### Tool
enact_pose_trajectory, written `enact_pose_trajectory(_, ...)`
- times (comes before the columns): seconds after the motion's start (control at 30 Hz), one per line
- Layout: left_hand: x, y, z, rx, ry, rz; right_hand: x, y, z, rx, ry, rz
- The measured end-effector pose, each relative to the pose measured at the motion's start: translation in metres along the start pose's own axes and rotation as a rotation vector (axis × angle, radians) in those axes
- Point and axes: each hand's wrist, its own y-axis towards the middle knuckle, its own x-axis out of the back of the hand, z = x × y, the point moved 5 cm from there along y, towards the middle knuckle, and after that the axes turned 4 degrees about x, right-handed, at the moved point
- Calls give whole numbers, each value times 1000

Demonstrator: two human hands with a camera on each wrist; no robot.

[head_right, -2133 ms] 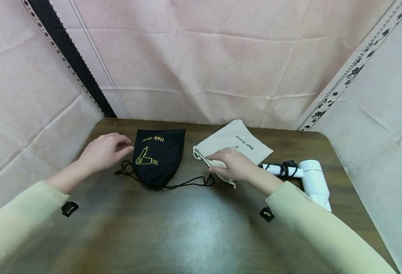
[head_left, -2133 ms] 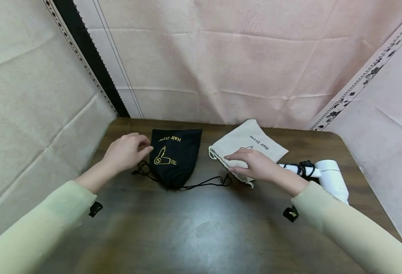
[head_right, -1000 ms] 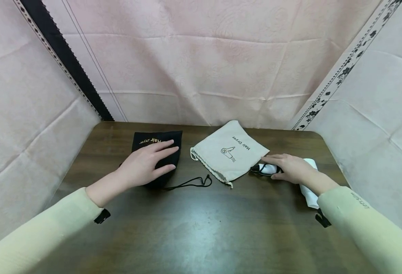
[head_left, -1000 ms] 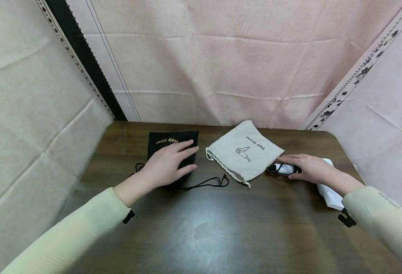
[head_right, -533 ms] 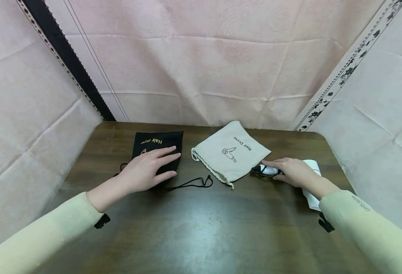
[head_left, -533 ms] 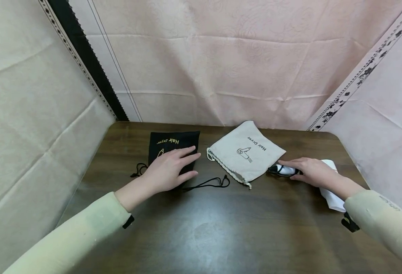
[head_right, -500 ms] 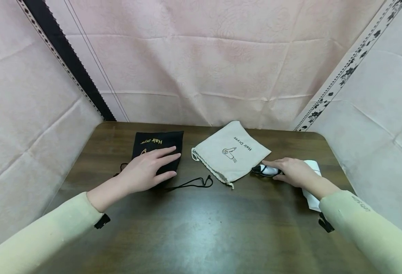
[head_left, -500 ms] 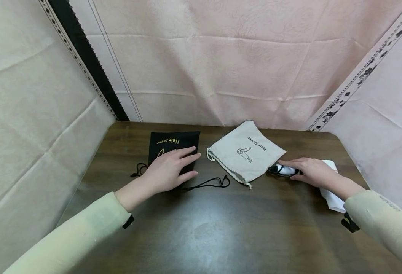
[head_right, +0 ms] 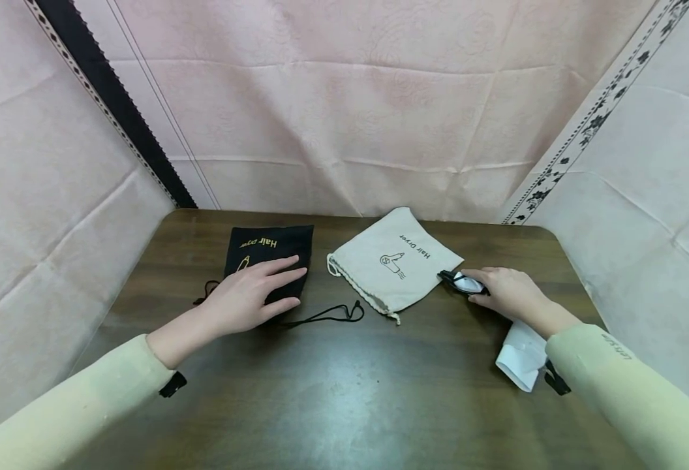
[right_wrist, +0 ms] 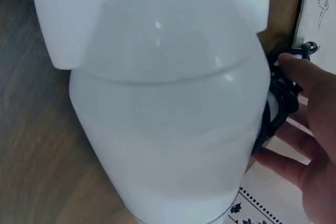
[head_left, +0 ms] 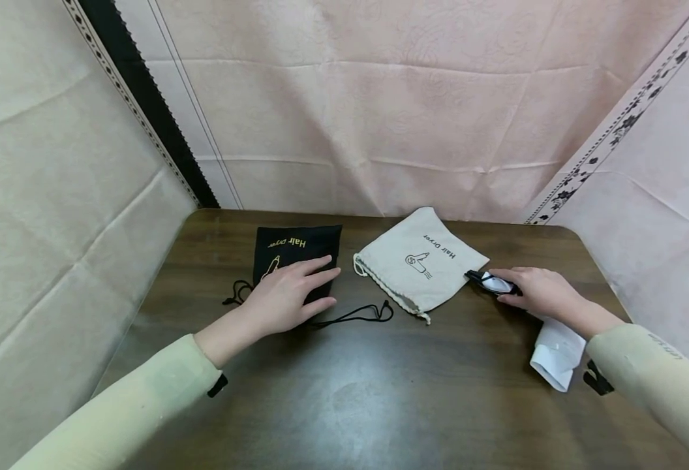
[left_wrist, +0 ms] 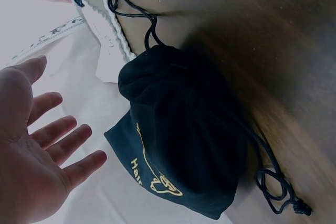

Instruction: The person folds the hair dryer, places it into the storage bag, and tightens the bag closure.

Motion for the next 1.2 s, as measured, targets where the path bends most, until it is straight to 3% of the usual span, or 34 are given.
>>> enact_pose_trajectory(0.13,-1,0,-1,-5,-2,8,-6,-1,0,0,54,22)
enact_pose_trajectory(0.4,-2,-1,-1,-14,-12,1,-6,-5,-5,-11,87,-18)
enact_pose_trajectory(0.53,-3,-2,0,-10,-13,11,1,-9,-8,-70,125,-32)
enact_pose_trajectory(0.87,-4,-1,3,-15,-8,20,2,-9,-7,-207,364,-9)
enact_pose_trajectory(1.0,-3,2,2,-23,-8,8,1,-5,-3,-218,378,-3)
enact_pose_trajectory(1.2,-9,2,-3,-40,10,59,-2,1,6,-190,326,26)
